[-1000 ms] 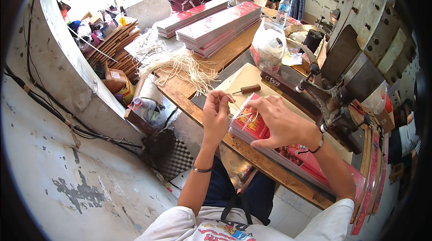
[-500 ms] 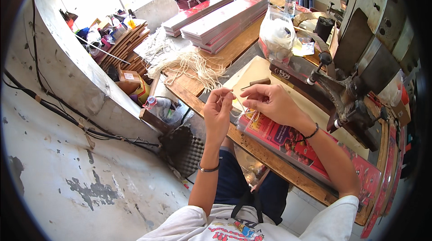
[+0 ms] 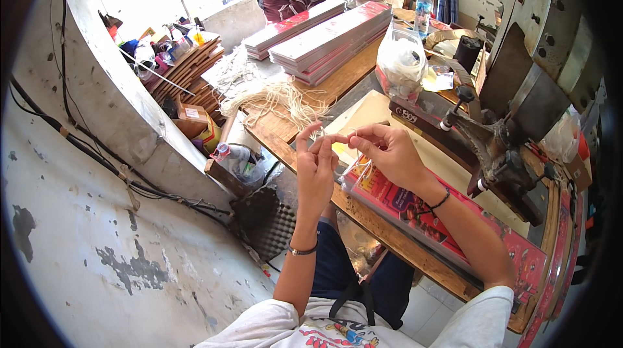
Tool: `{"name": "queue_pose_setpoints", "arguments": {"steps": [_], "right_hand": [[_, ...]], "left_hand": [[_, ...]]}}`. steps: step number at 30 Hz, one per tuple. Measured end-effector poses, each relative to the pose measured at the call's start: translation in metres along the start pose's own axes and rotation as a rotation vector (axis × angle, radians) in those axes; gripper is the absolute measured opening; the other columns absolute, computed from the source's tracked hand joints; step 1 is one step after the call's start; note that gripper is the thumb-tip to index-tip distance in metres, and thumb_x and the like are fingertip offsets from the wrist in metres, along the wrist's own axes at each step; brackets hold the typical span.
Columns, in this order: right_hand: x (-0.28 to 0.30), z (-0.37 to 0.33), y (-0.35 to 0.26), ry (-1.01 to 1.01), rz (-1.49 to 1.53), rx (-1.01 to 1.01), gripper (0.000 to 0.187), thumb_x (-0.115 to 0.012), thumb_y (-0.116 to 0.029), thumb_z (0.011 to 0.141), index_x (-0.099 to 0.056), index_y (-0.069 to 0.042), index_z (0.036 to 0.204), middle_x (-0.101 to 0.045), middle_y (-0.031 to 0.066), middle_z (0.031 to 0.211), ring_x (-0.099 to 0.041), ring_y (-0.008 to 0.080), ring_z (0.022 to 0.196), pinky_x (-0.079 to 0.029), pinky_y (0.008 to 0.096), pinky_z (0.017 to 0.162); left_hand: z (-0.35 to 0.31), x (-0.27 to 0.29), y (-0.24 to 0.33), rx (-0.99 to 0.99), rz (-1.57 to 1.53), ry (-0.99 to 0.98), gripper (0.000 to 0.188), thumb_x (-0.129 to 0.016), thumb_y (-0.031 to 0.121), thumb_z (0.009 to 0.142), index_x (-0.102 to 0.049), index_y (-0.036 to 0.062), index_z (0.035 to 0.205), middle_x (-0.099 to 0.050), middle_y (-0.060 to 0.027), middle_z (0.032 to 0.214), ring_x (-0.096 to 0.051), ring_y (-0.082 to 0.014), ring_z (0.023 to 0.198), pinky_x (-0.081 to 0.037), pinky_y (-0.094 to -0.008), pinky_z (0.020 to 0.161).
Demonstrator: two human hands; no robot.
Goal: The person threads thin white twine through pre-punched holes in paper labels and ties a knot to secure each loop. The labels are handled one at a time and placed on a stack after being threaded.
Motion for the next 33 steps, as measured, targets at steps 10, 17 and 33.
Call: {"name": "queue_pose_setpoints", "arguments": {"steps": [10, 17, 33], "right_hand": [[-0.004, -0.006, -0.021, 0.069, -0.056, 0.101, 0.021, -0.068, -0.019, 0.091, -0.071, -0.003, 0.105, -0.075, 0.0074, 0.089, -0.068, 0.0107, 0.073, -0.049, 0.0241, 0.065], [-0.003, -0.007, -0.029, 0.098, -0.088, 0.147, 0.018, -0.069, -0.016, 0.089, -0.073, -0.002, 0.101, -0.074, 0.0086, 0.087, -0.068, 0.0118, 0.072, -0.050, 0.0247, 0.062], [-0.014, -0.015, -0.025, 0.133, -0.128, 0.063, 0.022, -0.066, -0.019, 0.089, -0.073, 0.000, 0.097, -0.072, 0.0115, 0.080, -0.062, 0.0134, 0.059, -0.048, 0.0264, 0.056]], "left_hand": [[-0.017, -0.007, 0.007, -0.018, 0.040, 0.167, 0.021, -0.063, 0.013, 0.096, -0.069, -0.0039, 0.107, -0.070, -0.0047, 0.095, -0.061, -0.0075, 0.080, -0.047, -0.0205, 0.069], [-0.021, -0.009, 0.004, 0.038, -0.044, 0.190, 0.023, -0.064, 0.013, 0.095, -0.069, -0.0041, 0.110, -0.070, -0.0045, 0.096, -0.060, -0.0065, 0.084, -0.047, -0.0206, 0.073], [-0.025, -0.003, 0.008, -0.046, 0.008, 0.194, 0.021, -0.063, 0.010, 0.095, -0.069, -0.0042, 0.109, -0.060, -0.0028, 0.095, -0.058, -0.0077, 0.085, -0.049, -0.0207, 0.075]]}}
Point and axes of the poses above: each hand's wrist, its own z-axis towards the middle knuckle, its own x-axis out of the back of the hand, y = z × x, the point moved 9 cm from there along z, towards the middle knuckle
